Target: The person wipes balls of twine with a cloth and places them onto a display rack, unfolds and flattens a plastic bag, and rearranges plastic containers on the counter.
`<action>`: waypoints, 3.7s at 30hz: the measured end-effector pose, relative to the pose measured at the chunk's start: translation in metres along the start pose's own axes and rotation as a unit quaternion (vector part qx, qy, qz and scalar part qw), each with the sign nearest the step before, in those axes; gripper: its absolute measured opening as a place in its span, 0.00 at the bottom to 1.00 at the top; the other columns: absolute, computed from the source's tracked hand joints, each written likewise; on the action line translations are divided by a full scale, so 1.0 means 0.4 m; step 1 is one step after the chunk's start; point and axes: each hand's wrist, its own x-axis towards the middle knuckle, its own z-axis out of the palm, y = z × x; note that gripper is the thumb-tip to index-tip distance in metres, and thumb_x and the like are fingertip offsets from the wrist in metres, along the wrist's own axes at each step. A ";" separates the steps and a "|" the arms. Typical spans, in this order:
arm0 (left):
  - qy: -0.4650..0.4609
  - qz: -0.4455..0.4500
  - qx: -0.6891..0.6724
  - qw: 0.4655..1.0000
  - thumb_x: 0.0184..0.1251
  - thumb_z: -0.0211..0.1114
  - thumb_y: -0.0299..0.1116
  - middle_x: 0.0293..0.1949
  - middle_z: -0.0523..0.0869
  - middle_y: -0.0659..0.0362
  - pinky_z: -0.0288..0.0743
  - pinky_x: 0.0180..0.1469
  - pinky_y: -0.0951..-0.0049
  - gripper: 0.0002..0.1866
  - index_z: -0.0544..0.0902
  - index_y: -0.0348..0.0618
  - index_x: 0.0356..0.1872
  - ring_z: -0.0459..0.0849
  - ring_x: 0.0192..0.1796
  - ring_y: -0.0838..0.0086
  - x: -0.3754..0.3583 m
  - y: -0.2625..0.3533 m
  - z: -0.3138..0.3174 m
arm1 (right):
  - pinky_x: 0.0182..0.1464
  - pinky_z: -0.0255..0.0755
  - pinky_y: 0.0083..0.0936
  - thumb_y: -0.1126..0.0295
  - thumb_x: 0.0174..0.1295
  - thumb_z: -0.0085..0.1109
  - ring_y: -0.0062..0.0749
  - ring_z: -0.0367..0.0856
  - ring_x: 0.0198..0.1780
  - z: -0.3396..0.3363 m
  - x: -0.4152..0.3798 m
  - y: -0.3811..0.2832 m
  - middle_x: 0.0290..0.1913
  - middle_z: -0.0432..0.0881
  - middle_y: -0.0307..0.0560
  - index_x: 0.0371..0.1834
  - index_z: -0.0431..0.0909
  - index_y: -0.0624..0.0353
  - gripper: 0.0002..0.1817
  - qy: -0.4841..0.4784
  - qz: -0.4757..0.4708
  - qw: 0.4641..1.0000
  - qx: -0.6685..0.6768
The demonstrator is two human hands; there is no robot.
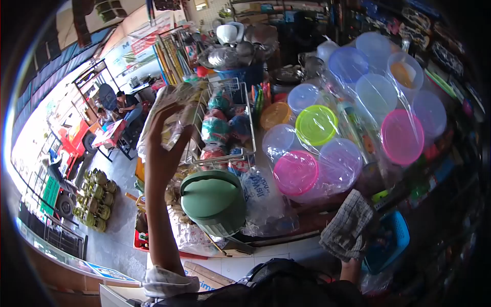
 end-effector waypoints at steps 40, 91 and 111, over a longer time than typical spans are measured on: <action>-0.673 0.020 0.003 0.739 0.48 0.59 0.32 0.57 0.57 0.46 0.64 0.53 0.57 0.31 0.60 0.48 0.56 0.60 0.56 0.49 -1.329 1.081 1.803 | 0.62 0.47 0.41 0.55 0.60 0.39 0.41 0.54 0.62 -0.964 -0.651 -0.564 0.63 0.55 0.48 0.61 0.53 0.54 0.27 0.659 -0.245 0.685 0.192; -0.301 -0.121 -0.402 0.856 0.27 0.74 0.33 0.48 0.68 0.45 0.63 0.51 0.55 0.43 0.62 0.43 0.52 0.66 0.52 0.48 -0.561 0.607 0.734 | 0.53 0.64 0.29 0.60 0.57 0.50 0.28 0.69 0.51 -0.192 -0.053 -0.231 0.49 0.72 0.41 0.52 0.66 0.59 0.21 0.136 0.133 0.975 0.118; -0.063 0.023 -0.096 0.993 0.23 0.75 0.35 0.48 0.72 0.50 0.69 0.48 0.64 0.50 0.59 0.51 0.57 0.70 0.52 0.56 -0.025 0.131 0.072 | 0.49 0.62 0.28 0.61 0.60 0.46 0.41 0.70 0.50 0.019 -0.122 0.088 0.44 0.73 0.61 0.42 0.71 0.71 0.20 0.047 -0.224 0.690 -0.687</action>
